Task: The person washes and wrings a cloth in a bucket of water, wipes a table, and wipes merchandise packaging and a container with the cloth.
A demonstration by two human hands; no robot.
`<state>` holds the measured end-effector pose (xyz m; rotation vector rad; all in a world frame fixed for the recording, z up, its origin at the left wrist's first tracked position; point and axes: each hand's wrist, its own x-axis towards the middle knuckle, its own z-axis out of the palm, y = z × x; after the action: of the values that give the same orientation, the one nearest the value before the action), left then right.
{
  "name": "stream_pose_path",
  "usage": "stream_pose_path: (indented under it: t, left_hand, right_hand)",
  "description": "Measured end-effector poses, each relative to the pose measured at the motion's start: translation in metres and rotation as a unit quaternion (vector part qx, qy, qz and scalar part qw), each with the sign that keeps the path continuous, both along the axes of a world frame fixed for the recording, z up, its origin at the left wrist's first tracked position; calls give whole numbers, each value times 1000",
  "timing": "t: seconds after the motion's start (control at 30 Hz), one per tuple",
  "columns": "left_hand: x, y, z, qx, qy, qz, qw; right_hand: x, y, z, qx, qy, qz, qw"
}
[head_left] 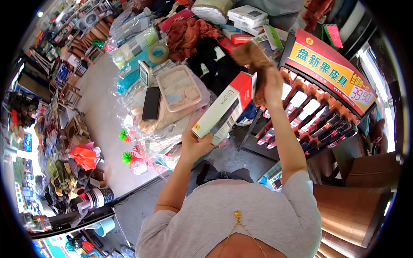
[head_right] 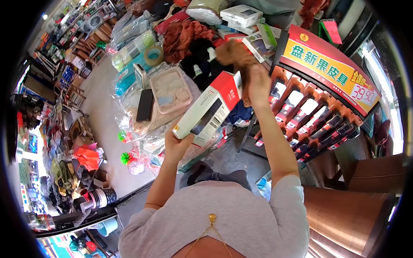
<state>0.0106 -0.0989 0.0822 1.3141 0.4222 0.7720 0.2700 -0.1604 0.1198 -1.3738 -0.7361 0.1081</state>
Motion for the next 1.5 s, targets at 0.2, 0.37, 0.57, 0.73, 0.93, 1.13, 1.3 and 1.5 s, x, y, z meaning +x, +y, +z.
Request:
stream_pose_path:
  t: [0.2,0.37,0.57,0.73,0.93,1.13,1.3,1.5]
  left_hand:
    - [7,-2,7,59,-1,108,992]
    - [0,4,-7,108,119,95,982]
    - [-2,-13,1,74,42,114,990]
    - [0,-13,-1,96,58,132,985]
    - [-7,-12,5,123,100,126,979]
    - [-7,-12,1,178,154,99,967]
    - [-10,-11,0,146,241,83,956]
    - [-5,-12,5,218,213,96,947]
  right_hand:
    - [-88,-8,45,55,-420,24,905]
    - [-119,-3,10,-35,-559,179,809]
    - [-37,24,-8,-69,-404,42,911]
    - [-116,13,-16,-2,-410,115,905]
    - [-93,10,0,-23,-404,137,904]
    - [-107,4,-23,-49,-330,91,938]
    - [-141,-5,-5,-24,-329,162,930]
    - [-131,-4,-5,-57,-205,154,965]
